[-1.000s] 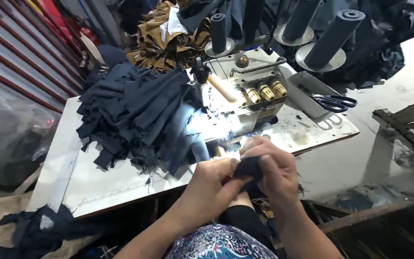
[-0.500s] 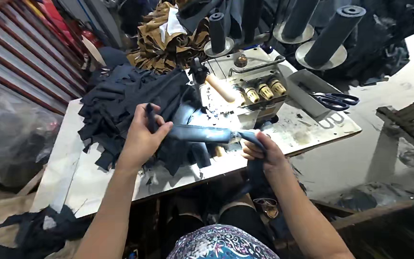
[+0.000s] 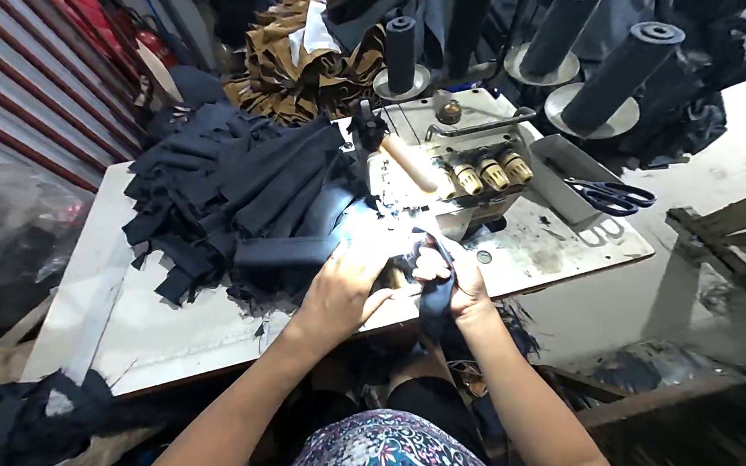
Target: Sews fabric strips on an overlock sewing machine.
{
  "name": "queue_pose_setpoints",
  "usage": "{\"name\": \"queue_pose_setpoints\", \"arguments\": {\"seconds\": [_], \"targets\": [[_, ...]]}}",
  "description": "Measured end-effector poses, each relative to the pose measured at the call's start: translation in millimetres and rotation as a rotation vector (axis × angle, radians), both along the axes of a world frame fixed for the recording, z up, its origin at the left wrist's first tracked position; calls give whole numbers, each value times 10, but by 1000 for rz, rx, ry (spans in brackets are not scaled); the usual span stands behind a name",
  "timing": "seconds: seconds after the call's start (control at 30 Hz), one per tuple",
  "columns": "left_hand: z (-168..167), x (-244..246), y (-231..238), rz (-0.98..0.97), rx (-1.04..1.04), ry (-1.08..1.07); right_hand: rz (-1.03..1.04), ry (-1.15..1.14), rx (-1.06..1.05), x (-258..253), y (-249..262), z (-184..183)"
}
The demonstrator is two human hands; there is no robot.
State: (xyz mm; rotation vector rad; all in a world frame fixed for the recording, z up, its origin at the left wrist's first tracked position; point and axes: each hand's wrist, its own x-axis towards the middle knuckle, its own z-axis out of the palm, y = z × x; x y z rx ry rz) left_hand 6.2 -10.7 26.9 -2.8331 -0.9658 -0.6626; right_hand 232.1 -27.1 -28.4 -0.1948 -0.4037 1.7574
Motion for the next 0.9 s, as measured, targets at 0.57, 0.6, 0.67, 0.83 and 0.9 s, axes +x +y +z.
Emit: {"name": "queue_pose_setpoints", "arguments": {"seconds": [0.57,0.6,0.67,0.83,0.9], "targets": [[310,49,158,69,-233,-127,-243,-636,43,-265,-273,228],[365,94,-27,69,-247,-239,-205,-681,127,-305,-392,300],[458,123,-348,-6,-291,-437,-37,-642,360,-312,-592,410],[927,-473,-297,62,-182,-623,118,-274,717,21,-691,545],[1018,-751,-18,308,40,-478,53,-169,648,161,-585,467]]}}
